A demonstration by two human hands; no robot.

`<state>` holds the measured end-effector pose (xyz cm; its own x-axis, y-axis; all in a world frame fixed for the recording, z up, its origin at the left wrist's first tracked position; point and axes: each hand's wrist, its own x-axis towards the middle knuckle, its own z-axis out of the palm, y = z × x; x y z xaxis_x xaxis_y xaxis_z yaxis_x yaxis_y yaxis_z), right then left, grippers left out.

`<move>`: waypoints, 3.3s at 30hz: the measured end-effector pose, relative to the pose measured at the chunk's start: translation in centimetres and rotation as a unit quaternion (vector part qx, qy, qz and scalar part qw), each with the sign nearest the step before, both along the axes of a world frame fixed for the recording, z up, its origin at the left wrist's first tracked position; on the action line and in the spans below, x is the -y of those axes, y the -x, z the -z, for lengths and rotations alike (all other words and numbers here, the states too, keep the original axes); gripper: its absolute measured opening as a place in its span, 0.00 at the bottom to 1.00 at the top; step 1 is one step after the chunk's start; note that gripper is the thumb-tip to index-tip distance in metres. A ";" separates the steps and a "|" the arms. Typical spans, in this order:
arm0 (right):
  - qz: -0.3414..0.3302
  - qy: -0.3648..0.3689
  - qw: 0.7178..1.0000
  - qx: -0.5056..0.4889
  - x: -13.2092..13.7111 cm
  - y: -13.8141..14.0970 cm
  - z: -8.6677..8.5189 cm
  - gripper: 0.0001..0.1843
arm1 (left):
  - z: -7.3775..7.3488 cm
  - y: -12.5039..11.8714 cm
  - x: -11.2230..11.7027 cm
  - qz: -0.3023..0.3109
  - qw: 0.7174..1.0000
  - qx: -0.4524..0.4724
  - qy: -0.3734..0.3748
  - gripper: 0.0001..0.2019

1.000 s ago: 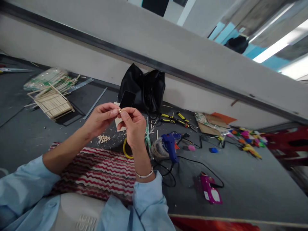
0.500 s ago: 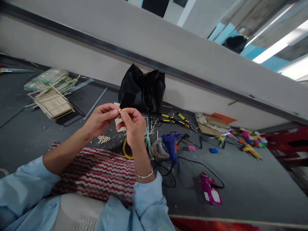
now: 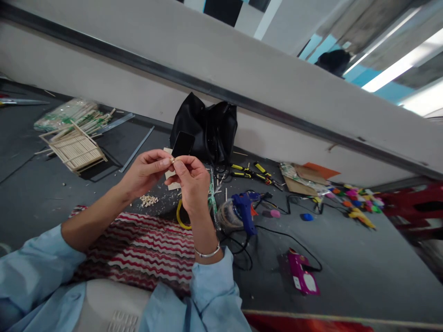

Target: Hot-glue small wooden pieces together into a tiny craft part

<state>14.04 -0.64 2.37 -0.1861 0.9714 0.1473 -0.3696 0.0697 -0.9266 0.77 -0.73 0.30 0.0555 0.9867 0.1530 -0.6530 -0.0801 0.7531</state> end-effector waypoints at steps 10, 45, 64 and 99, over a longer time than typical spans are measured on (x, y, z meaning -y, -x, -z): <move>-0.007 -0.004 1.000 0.003 -0.1 -0.1 0.2 0.13 | 0.1 0.0 -0.1 0.003 1.000 -0.005 0.001 0.11; 0.127 -0.092 0.974 0.166 -0.2 -0.4 0.0 0.08 | 0.7 -0.1 -0.4 0.005 0.999 0.037 0.040 0.12; 0.117 -0.136 0.951 0.253 -0.1 -2.5 -1.3 0.07 | 0.3 -0.2 0.0 -0.043 0.997 -0.068 -0.015 0.10; 0.099 -0.151 0.936 0.301 0.0 -2.6 -1.5 0.06 | 0.2 0.2 0.0 -0.053 0.986 -0.140 -0.068 0.08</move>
<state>16.63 -0.61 3.92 -0.1437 0.9266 0.3476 0.2616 0.3743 -0.8897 0.53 -0.73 0.06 0.0115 0.9608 0.2770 -0.4026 -0.2491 0.8808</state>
